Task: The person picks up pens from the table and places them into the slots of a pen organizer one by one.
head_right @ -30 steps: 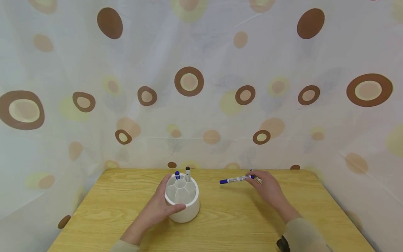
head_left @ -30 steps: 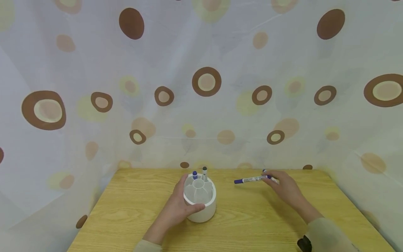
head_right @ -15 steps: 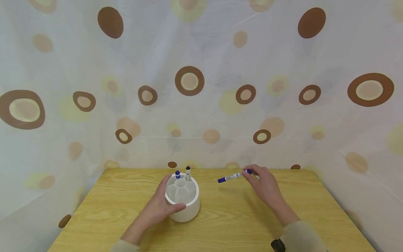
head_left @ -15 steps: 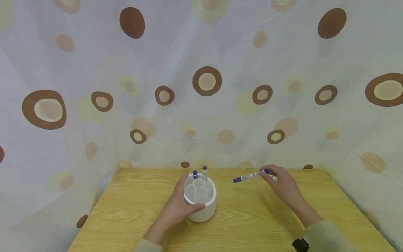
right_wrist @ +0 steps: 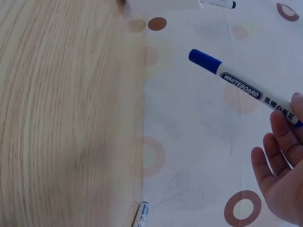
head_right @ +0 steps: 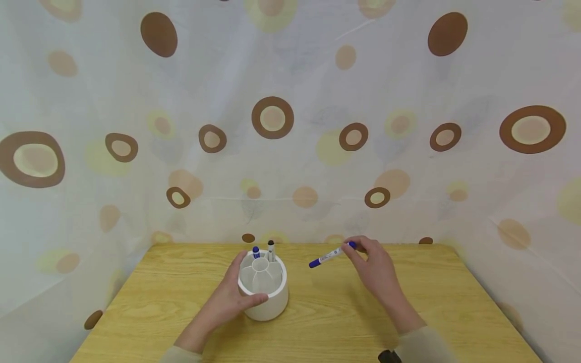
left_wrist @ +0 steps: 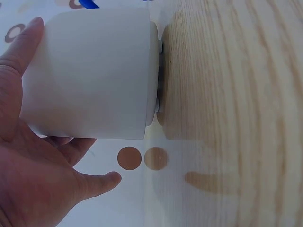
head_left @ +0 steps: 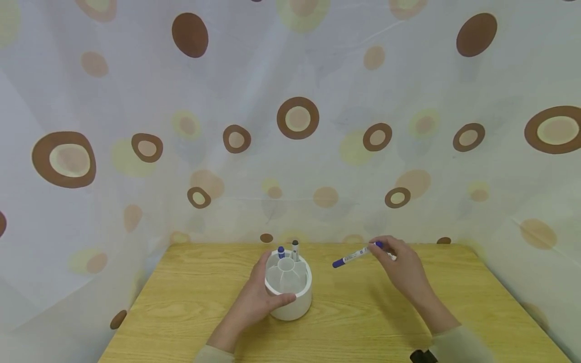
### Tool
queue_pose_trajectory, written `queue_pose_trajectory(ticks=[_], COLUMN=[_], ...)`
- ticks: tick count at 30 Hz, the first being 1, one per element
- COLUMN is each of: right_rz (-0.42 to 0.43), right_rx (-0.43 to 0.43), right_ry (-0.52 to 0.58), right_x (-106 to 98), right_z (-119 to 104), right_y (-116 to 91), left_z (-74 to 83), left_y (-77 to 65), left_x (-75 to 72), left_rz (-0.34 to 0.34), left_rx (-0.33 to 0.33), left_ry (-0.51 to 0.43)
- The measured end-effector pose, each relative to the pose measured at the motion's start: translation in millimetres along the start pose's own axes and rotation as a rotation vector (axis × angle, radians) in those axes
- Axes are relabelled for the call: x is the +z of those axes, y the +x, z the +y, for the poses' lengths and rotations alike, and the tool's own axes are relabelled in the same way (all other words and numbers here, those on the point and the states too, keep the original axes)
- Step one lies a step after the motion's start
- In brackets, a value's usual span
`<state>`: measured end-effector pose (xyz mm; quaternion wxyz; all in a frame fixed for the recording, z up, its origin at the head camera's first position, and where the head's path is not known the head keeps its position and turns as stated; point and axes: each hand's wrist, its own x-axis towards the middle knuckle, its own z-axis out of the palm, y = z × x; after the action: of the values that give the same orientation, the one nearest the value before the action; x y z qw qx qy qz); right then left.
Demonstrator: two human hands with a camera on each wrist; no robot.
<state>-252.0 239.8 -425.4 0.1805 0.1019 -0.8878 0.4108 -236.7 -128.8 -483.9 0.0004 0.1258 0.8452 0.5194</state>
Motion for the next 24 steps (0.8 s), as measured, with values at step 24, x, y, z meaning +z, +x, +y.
queue_pose_trajectory(ticks=[24], right_rz=[0.051], right_rx=[0.011], right_ry=[0.186], right_x=[32], right_z=[-44], right_y=[-11], left_z=[-1.2], left_y=[0.0], left_x=[0.7], left_rz=[0.000], left_rx=[-0.007], left_ry=[0.007])
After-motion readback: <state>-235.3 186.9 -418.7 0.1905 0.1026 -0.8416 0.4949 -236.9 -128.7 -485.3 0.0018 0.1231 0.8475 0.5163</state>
